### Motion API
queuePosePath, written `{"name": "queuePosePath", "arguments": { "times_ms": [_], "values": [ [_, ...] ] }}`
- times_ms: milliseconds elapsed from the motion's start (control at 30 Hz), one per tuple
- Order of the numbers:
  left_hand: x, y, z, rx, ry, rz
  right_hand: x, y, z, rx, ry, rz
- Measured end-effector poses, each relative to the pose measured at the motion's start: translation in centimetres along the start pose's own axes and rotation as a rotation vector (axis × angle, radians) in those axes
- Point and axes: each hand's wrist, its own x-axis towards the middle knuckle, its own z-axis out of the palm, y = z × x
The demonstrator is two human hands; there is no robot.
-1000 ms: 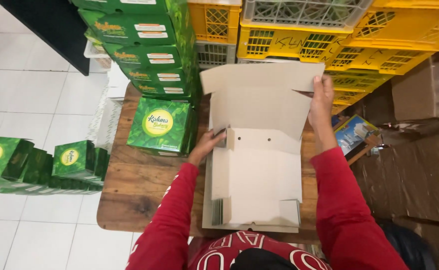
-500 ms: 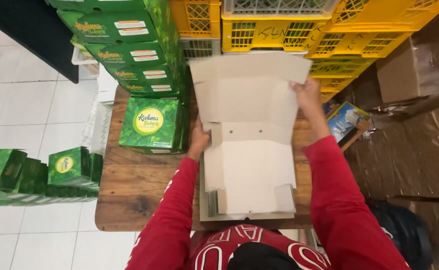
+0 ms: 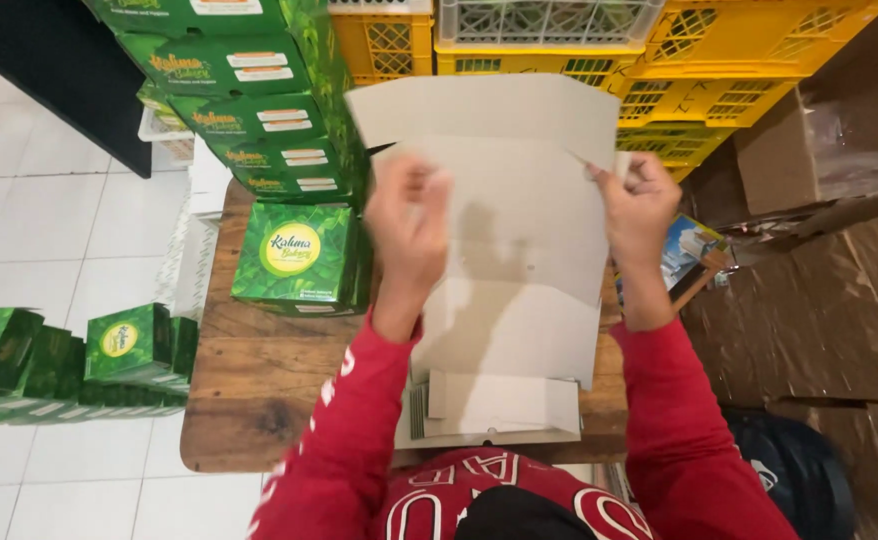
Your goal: The person folds flat cardboard blanks into open bakery boxes on a wooden table, creasing the sides by hand. They then place a green Kolana Bakery product box into each folded carton and set the packed box aside, repeating the cycle with additional boxes.
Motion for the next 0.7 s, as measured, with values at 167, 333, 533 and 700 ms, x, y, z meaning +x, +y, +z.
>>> {"name": "queuePosePath", "arguments": {
  "times_ms": [167, 333, 533, 700],
  "values": [
    [5.0, 3.2, 3.5, 0.297, -0.309, -0.234, -3.7, -2.7, 2.1, -0.383, -0.123, -0.222],
    [2.9, -1.0, 3.2, 0.362, -0.372, -0.181, -5.1, -4.5, 1.5, -0.512, -0.301, -0.335],
    [-1.1, -2.7, 1.9, 0.232, -0.378, -0.029, -5.1, -3.1, 0.3, -0.464, -0.395, -0.119],
    [-5.6, -1.7, 3.3, 0.32, -0.346, 0.031, -4.9, -4.2, 2.7, -0.23, -0.318, -0.019]
  ]
}}
